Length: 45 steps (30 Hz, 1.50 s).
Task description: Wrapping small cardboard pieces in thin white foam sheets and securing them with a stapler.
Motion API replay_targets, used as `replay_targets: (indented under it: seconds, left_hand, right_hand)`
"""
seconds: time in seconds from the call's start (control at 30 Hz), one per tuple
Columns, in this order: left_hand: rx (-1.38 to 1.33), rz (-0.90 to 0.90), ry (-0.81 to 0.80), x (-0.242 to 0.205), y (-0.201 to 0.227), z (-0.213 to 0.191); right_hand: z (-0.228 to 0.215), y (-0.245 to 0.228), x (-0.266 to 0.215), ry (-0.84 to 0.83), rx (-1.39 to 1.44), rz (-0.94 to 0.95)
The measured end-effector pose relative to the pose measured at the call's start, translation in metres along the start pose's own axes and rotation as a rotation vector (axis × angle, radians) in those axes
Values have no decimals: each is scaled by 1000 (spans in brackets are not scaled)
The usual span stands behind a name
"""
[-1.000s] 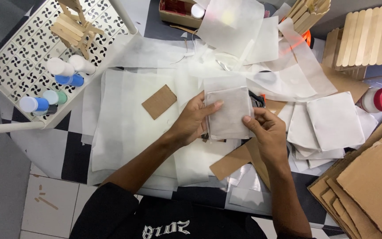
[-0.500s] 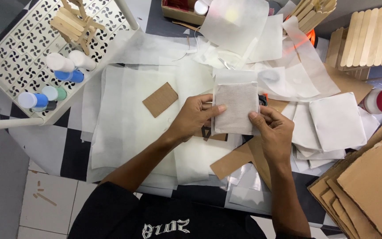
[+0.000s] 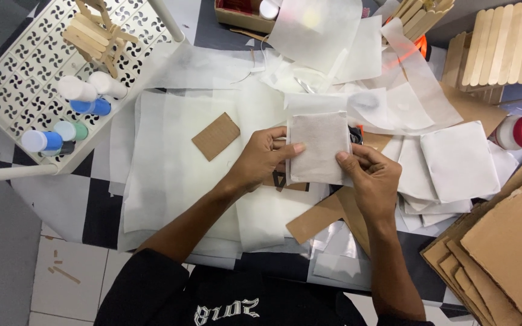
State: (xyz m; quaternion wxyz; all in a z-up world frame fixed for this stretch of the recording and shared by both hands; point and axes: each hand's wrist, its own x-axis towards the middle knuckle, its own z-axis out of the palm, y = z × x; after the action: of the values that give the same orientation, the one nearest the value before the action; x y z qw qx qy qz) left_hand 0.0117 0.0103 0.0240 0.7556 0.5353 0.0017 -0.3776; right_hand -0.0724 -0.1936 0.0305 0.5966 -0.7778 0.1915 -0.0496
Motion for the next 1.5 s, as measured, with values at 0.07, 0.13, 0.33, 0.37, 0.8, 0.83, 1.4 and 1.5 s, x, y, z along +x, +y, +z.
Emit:
replay_targets:
  seconds: [0.07, 0.13, 0.33, 0.37, 0.8, 0.83, 1.4, 1.5]
  left_hand:
    - [2, 2, -2, 1, -2, -2]
    - [4, 4, -3, 2, -4, -3]
    - [-29, 26, -13, 0, -7, 1]
    - [-24, 54, -41, -1, -7, 3]
    - [307, 628, 93, -25, 38, -31]
    - [308, 629, 94, -28, 48, -36]
    - [1060, 681, 319, 16, 6, -47]
    - [1073, 740, 514, 38, 19, -46]
  right_hand:
    - [2, -4, -1, 7, -3, -5]
    - [2, -7, -1, 13, -5, -10]
    - [0, -3, 0, 13, 4, -46]
    - [0, -5, -1, -1, 15, -55]
    - [-78, 4, 10, 602, 28, -828]
    - [-83, 6, 12, 601, 30, -829]
    - [-80, -15, 6, 731, -803, -411]
    - [-83, -9, 8, 753, -815, -495]
